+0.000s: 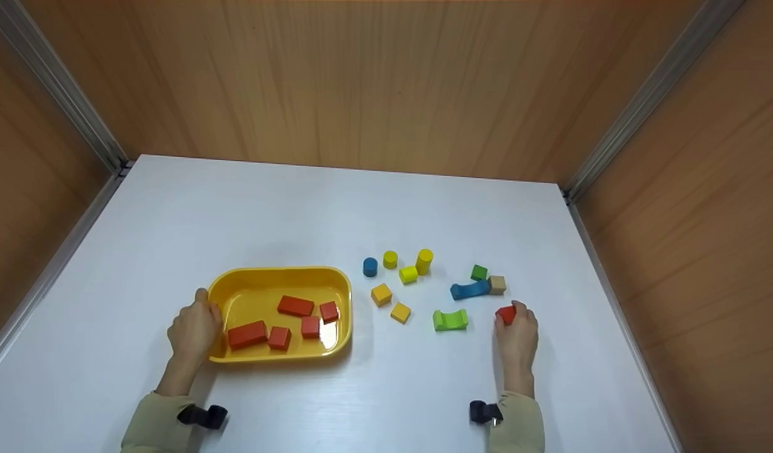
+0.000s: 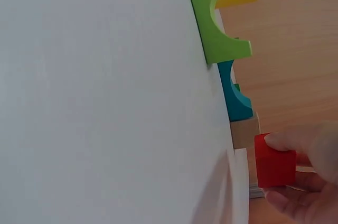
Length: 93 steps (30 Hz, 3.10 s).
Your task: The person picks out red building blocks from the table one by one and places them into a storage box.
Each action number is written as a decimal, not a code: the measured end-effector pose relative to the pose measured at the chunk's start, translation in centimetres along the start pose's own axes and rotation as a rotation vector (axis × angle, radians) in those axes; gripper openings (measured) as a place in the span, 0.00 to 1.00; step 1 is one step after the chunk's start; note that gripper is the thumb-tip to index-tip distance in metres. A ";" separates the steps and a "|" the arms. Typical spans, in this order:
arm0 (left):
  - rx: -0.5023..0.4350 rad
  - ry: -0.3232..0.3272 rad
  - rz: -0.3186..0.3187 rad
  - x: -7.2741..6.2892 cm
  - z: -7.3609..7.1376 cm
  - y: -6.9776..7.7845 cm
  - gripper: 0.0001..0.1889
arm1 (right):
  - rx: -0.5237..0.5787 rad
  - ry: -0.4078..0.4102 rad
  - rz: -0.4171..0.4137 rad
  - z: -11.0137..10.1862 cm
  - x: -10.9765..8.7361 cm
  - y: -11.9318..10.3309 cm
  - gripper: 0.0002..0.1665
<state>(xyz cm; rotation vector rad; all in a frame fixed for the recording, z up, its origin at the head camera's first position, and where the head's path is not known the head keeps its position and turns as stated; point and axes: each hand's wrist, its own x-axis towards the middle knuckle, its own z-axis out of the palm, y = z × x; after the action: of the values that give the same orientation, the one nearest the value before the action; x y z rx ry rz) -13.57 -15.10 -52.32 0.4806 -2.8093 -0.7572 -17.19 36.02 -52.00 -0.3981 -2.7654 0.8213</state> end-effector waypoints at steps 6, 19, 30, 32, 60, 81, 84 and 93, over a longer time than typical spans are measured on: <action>-0.005 -0.007 -0.007 0.1 0.1 0.1 0.07 | 0.017 0.009 -0.060 -0.2 -0.3 -1.7 0.26; 0.009 -0.072 -0.055 0.2 -0.2 0.5 0.11 | 0.086 0.025 -0.183 0.8 -1.3 -5.0 0.26; 0.016 -0.048 -0.049 0.0 0.0 0.5 0.10 | 0.153 -0.045 -0.261 2.3 -2.5 -9.2 0.27; 0.020 -0.048 -0.050 0.0 0.0 0.5 0.10 | 0.156 -0.065 -0.254 2.6 -2.6 -9.9 0.27; 0.003 -0.038 -0.042 -0.3 0.0 0.7 0.09 | 0.322 -0.117 -0.398 6.0 -4.6 -17.8 0.24; 0.000 -0.051 -0.051 -0.3 0.1 0.8 0.10 | 0.320 -0.228 -0.529 9.3 -6.7 -23.1 0.24; 0.004 -0.052 -0.051 -0.2 0.0 0.7 0.09 | 0.308 -0.263 -0.528 9.9 -7.1 -23.8 0.24; 0.021 -0.033 -0.043 -0.3 0.0 0.7 0.10 | 0.256 -0.333 -0.585 12.0 -8.3 -25.8 0.24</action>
<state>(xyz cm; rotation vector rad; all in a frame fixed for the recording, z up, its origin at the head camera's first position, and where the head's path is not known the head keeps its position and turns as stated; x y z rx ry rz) -13.45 -14.42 -51.94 0.5379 -2.8489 -0.7522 -17.92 6.60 -48.47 0.6171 -2.7565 1.1252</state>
